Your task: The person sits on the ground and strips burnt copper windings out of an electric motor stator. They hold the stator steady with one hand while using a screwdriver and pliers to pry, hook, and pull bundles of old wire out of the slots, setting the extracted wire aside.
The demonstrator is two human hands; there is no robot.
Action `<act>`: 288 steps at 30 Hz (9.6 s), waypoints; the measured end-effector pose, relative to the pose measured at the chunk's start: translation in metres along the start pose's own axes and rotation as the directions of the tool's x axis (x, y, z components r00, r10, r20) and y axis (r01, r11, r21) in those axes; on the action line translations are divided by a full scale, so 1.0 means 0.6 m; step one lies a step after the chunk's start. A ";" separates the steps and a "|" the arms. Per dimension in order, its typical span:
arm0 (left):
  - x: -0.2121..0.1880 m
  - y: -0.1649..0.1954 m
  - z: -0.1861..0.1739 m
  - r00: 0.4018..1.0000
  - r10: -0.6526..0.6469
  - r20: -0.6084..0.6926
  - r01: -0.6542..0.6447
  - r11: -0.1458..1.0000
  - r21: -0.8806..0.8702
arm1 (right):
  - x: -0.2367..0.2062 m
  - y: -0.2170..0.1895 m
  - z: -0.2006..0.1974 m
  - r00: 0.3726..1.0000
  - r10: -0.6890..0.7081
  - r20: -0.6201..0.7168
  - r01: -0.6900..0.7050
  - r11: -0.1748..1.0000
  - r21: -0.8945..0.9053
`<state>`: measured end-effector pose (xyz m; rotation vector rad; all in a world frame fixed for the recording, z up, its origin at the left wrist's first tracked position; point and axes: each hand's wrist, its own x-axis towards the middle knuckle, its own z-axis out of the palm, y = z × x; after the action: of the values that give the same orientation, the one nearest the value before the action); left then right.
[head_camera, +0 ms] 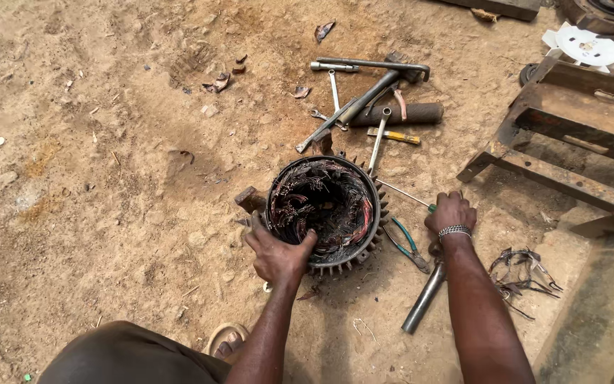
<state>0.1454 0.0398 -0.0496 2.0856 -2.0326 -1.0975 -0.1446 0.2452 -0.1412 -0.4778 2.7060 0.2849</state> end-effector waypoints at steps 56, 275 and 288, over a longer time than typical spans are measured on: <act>0.003 -0.010 0.038 0.992 0.127 -0.013 -0.127 0.970 -0.207 | -0.483 0.039 -0.356 0.920 -0.391 0.015 0.366 0.846 -0.388; 0.013 0.239 0.070 0.614 0.724 0.315 -0.717 0.678 -0.162 | -0.035 -0.227 -0.047 0.609 -0.520 -0.599 0.535 -0.289 0.794; -0.041 0.268 0.030 0.705 0.678 0.209 -0.694 0.720 0.006 | 0.006 -0.246 -0.024 0.639 -0.646 -0.417 0.216 -0.370 0.904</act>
<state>0.0001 0.0460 0.0250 1.0386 -2.6366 -1.0843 -0.0986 0.1045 -0.1487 -0.8152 1.2572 -1.7460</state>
